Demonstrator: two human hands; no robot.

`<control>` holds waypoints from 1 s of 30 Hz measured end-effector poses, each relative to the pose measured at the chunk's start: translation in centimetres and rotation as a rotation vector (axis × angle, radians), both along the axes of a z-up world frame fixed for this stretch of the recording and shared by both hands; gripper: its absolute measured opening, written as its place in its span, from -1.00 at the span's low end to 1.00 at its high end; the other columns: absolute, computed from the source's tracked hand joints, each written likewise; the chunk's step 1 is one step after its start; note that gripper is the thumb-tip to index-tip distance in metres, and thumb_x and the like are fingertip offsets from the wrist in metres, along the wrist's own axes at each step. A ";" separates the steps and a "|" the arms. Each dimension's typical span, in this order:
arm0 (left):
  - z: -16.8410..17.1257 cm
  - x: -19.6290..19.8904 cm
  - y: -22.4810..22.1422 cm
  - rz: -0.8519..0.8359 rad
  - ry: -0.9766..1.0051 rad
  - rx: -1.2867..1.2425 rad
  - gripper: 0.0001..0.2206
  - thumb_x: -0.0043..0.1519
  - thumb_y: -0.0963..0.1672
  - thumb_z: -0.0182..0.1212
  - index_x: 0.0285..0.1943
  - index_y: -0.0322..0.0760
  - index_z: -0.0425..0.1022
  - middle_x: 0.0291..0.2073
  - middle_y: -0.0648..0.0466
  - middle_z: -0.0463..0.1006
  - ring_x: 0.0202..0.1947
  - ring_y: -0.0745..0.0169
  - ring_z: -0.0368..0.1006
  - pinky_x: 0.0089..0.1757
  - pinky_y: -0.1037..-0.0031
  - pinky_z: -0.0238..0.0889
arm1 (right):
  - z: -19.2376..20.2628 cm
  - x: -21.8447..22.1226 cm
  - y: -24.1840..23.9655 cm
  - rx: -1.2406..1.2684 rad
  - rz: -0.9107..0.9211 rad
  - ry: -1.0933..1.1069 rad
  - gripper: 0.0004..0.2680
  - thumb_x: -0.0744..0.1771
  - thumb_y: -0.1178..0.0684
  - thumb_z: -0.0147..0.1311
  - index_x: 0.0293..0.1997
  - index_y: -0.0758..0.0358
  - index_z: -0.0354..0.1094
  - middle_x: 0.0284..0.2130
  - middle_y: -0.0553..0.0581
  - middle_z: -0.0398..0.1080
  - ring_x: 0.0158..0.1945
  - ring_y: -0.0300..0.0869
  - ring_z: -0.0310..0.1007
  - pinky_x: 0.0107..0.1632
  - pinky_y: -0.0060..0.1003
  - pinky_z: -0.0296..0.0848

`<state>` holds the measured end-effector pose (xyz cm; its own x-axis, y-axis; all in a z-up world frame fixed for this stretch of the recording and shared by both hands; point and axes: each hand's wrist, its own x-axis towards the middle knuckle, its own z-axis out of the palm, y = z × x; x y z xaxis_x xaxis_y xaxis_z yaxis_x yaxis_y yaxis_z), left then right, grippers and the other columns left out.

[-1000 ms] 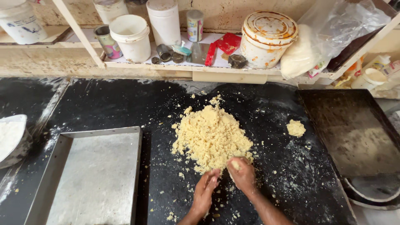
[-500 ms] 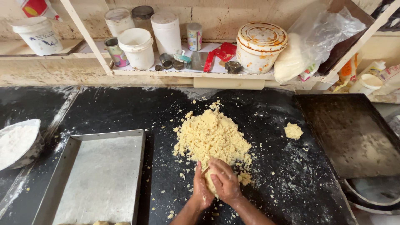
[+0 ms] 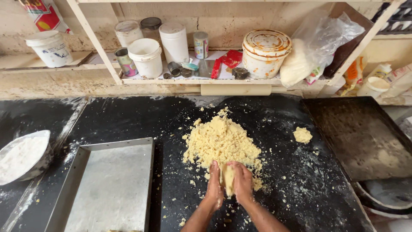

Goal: The person takes portions of crumbly dough by hand, rolls them into balls, and places them onto a metal baking tray on the counter.

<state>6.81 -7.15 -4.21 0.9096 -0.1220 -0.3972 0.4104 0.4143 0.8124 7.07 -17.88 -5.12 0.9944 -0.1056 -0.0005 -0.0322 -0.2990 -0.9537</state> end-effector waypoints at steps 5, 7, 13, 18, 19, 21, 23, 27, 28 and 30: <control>4.9 0.2 1.0 0.133 0.011 -0.326 -0.16 0.25 0.26 -0.14 0.49 -0.43 0.20 0.10 -0.30 0.52 0.02 -0.17 0.51 0.01 0.10 0.50 | 2.8 -2.6 0.8 -0.195 -0.020 -0.288 -0.64 0.41 -0.16 -0.27 0.35 0.11 0.13 0.28 0.22 0.24 0.15 -0.09 0.44 0.12 -0.03 0.53; 6.0 -0.3 2.4 0.140 0.237 -0.415 -0.19 0.22 0.25 -0.15 0.46 -0.38 0.17 0.07 -0.23 0.57 -0.02 -0.08 0.60 -0.07 0.19 0.54 | 3.4 -2.6 0.7 -0.887 -0.143 -0.693 -0.67 0.39 -0.16 -0.19 0.22 0.10 0.31 0.31 0.13 0.23 0.23 -0.03 0.38 0.17 0.13 0.41; 1.3 -0.7 1.2 0.138 0.341 -0.354 -0.46 0.34 0.14 -0.02 0.12 -0.42 0.40 -0.22 -0.17 0.54 -0.27 -0.01 0.56 -0.20 0.26 0.57 | 2.3 -2.2 1.4 -0.545 0.017 -1.112 -0.85 0.45 -0.01 -0.01 -0.05 0.19 0.48 -0.07 0.13 0.55 0.04 -0.08 0.58 0.18 -0.03 0.53; -2.3 0.5 1.4 0.008 0.044 -0.683 -0.58 0.42 0.10 0.01 0.12 -0.30 0.38 -0.21 -0.06 0.49 -0.30 0.08 0.47 -0.26 0.31 0.47 | 2.2 -2.1 1.7 -0.521 0.075 -1.248 -0.79 0.41 -0.03 0.00 -0.12 0.32 0.47 -0.21 0.27 0.55 -0.06 0.01 0.58 0.11 -0.03 0.51; -1.7 0.7 1.7 -0.020 0.070 -0.637 -0.52 0.39 0.14 -0.06 0.17 -0.30 0.36 -0.15 -0.08 0.49 -0.23 0.06 0.47 -0.21 0.28 0.45 | 2.7 -1.7 1.6 -0.520 0.074 -1.264 -0.77 0.41 -0.05 0.00 -0.13 0.34 0.46 -0.22 0.27 0.55 -0.06 0.01 0.58 0.10 -0.04 0.50; 0.3 0.1 2.2 -0.051 0.159 -0.428 -0.38 0.32 0.21 -0.21 0.27 -0.28 0.30 -0.02 -0.13 0.48 -0.08 0.02 0.47 -0.10 0.23 0.42 | 3.7 -1.5 1.3 -0.287 0.080 -1.057 -0.78 0.45 -0.04 -0.07 -0.14 0.26 0.45 -0.16 0.22 0.57 -0.04 -0.06 0.63 0.12 -0.11 0.62; 3.3 -0.4 2.3 -0.021 0.108 -0.305 -0.24 0.25 0.29 -0.36 0.36 -0.26 0.25 0.11 -0.17 0.47 0.07 -0.01 0.47 0.01 0.17 0.38 | 4.8 -1.3 1.6 0.021 0.015 -0.703 -0.75 0.43 -0.08 -0.18 -0.05 0.24 0.41 -0.08 0.20 0.54 -0.04 -0.10 0.63 0.06 -0.12 0.67; 8.3 -1.0 1.9 0.187 -0.020 -0.250 -0.15 0.21 0.30 -0.34 0.40 -0.35 0.27 0.18 -0.31 0.48 0.16 -0.16 0.47 0.12 0.01 0.39 | 6.3 -3.1 2.1 0.151 0.123 -0.514 -0.58 0.41 -0.16 -0.24 0.31 0.42 0.05 0.20 0.39 0.20 0.09 0.03 0.43 0.08 -0.07 0.54; 8.8 -1.3 2.0 0.236 0.017 -0.242 -0.17 0.20 0.29 -0.30 0.38 -0.35 0.31 0.15 -0.33 0.50 0.12 -0.21 0.48 0.09 -0.07 0.42 | 6.4 -3.4 2.1 0.031 0.241 -0.664 -0.53 0.44 -0.15 -0.20 0.41 0.49 -0.10 0.28 0.46 0.08 0.17 0.09 0.35 0.16 -0.08 0.49; 8.5 -1.6 2.4 0.214 0.123 -0.364 -0.13 0.25 0.32 -0.32 0.34 -0.46 0.34 0.08 -0.37 0.50 0.06 -0.24 0.48 0.06 -0.01 0.43 | 6.4 -3.4 2.1 -0.224 0.087 -0.892 -0.64 0.44 -0.13 -0.17 0.23 0.41 0.16 0.17 0.38 0.29 0.13 0.09 0.43 0.23 -0.06 0.43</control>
<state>5.20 -4.72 4.31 0.8782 -0.0875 -0.4702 0.3684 0.7508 0.5483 3.65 -15.81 1.27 0.6215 0.0646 0.7808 0.7177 -0.4464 -0.5344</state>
